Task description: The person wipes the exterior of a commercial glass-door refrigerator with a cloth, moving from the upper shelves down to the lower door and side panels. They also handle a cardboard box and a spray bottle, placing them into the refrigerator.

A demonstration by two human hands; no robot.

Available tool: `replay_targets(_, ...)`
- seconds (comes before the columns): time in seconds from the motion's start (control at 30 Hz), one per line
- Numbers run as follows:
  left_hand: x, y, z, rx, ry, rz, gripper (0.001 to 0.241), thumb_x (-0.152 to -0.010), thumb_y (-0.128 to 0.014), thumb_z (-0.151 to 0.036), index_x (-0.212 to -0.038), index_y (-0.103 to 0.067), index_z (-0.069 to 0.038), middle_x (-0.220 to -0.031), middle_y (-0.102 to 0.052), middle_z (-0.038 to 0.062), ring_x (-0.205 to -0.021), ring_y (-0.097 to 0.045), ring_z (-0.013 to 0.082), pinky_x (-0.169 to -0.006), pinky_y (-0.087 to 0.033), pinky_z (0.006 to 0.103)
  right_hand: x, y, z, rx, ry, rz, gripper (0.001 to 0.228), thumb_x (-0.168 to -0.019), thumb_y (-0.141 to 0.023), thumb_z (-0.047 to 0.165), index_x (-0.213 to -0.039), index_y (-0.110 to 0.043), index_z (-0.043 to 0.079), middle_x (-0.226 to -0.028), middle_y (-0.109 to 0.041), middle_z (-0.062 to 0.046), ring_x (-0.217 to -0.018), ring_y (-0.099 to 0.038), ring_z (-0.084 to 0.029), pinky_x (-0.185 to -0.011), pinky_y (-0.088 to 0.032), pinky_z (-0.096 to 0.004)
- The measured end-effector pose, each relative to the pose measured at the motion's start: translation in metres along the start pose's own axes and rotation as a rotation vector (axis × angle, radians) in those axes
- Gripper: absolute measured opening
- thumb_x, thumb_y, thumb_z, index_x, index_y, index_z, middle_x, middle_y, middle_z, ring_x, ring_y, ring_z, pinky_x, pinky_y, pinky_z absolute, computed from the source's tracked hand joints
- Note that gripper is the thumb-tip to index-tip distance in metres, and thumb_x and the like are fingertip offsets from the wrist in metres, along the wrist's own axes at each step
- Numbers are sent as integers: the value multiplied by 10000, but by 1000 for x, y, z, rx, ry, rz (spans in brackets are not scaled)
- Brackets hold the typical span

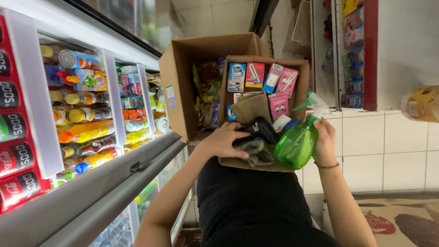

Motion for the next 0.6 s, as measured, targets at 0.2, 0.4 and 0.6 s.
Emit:
replay_targets(0.2,25,48,73,53,778,-503,543,-813,-812,-311,-1152,-508,-15,-1117,-618,210,-1040,-641,401,-839,-537,475,-24,3,-3,-19,-101,-17,169,-1069,-558,138,-1035,-575,-27,-938,-641,-94,-825,-629,-169,-731,-525,-310)
replay_targets(0.4,21,7,99,124,875,-440,304,-952,-632,-186,-1161,-544,16,-915,-703,283,-884,-696,458,-773,-575,526,-55,3,13,371,15,-102,192,-958,-688,173,-1064,-678,13,-889,-676,-51,-777,-611,-125,-662,-504,-284)
replay_targets(0.6,25,-8,116,242,819,-572,198,-917,-604,-128,-1025,-643,33,-843,-697,299,-843,-681,481,-752,-557,536,-86,24,-3,810,1,-145,333,-923,-696,275,-1030,-724,-39,-872,-733,-96,-813,-663,-128,-717,-504,-295)
Point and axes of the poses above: each hand's wrist, its own x-axis away from the middle knuckle, its own y-axis out of the back of the hand, z = x × y, the point moved 9 cm from there along -x, towards the middle knuckle
